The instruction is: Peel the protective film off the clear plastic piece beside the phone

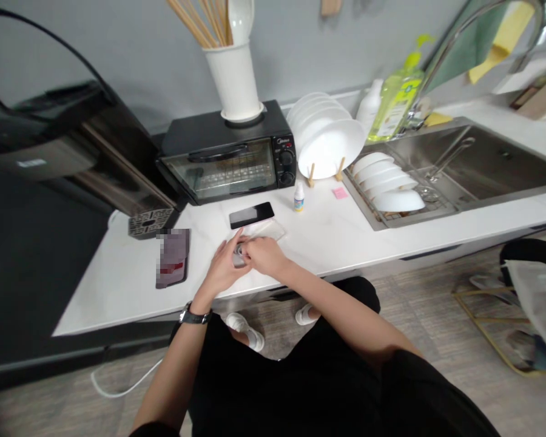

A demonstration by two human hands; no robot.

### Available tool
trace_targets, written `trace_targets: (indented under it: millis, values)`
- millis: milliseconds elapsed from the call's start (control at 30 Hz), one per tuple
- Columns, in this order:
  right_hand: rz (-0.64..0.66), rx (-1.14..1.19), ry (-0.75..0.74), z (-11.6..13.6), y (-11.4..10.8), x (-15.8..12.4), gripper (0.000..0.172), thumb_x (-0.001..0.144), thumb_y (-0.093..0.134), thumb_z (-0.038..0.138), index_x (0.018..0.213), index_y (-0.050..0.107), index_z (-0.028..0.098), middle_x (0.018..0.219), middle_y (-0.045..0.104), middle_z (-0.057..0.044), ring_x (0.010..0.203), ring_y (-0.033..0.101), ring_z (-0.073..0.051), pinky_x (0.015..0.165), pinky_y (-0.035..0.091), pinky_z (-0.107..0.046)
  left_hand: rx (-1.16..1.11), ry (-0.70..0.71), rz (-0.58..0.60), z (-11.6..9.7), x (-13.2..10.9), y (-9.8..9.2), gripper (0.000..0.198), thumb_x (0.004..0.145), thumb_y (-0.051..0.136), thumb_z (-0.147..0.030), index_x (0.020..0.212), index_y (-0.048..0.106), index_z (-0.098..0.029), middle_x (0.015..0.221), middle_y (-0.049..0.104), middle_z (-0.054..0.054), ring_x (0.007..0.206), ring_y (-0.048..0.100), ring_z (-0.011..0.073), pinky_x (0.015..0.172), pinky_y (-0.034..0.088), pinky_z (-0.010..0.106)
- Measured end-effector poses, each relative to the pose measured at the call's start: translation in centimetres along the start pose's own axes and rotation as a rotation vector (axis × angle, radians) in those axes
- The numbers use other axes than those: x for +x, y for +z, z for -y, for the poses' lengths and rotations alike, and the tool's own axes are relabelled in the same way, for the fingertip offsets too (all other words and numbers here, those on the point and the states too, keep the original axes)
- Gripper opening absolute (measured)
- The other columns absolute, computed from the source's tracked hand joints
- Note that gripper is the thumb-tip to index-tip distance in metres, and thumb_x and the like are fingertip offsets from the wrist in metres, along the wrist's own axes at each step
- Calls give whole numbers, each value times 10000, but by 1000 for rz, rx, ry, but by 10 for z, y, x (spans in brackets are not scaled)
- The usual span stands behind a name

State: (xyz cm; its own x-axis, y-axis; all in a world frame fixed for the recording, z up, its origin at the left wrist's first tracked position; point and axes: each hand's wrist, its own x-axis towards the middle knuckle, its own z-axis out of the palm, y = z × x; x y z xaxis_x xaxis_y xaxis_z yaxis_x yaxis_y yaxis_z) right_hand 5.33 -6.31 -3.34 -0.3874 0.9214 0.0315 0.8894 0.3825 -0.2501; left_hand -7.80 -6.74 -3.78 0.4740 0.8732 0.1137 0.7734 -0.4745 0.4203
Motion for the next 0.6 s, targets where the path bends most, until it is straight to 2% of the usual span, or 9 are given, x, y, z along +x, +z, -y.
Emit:
trace_targets:
  millis: [133,267,333,467,600]
  values:
    - [-22,-60,120,-26,-6,-13,214,717,364,294,720,545,181,753,567,-48,740,483,-159,640,312,-242,7,-22,36,-7,-1,-1,728,662,429,-301,1179,-81,-251,1166,350,-28,1075,293,157,940,85,357]
    - [-61,-144,243,-58,-10,-20,263,750,286,235,769,520,116,793,533,-128,767,459,-216,631,307,-310,-9,-24,28,-7,-1,-3,720,663,440,-281,1180,-58,-249,1184,323,-30,1085,273,147,942,72,352]
    - [-71,-167,258,-65,-10,-16,279,760,255,220,794,505,102,821,516,-144,795,441,-225,638,303,-320,-13,-24,14,-5,0,-3,716,658,448,-288,1177,-45,-273,1186,317,-44,1088,269,148,944,66,358]
    - [-52,-151,171,-46,-5,1,274,773,235,202,829,490,120,873,503,-112,856,411,-184,697,286,-282,-25,-41,8,1,1,-1,729,655,445,-311,1157,-83,-338,1174,325,-92,1085,272,132,953,73,339]
    - [21,-84,15,-6,-2,10,216,755,307,248,787,512,189,860,524,-21,824,432,-125,694,287,-206,-27,-26,-11,6,2,3,751,637,463,-299,1182,-53,-258,1190,308,-41,1070,296,144,956,72,323]
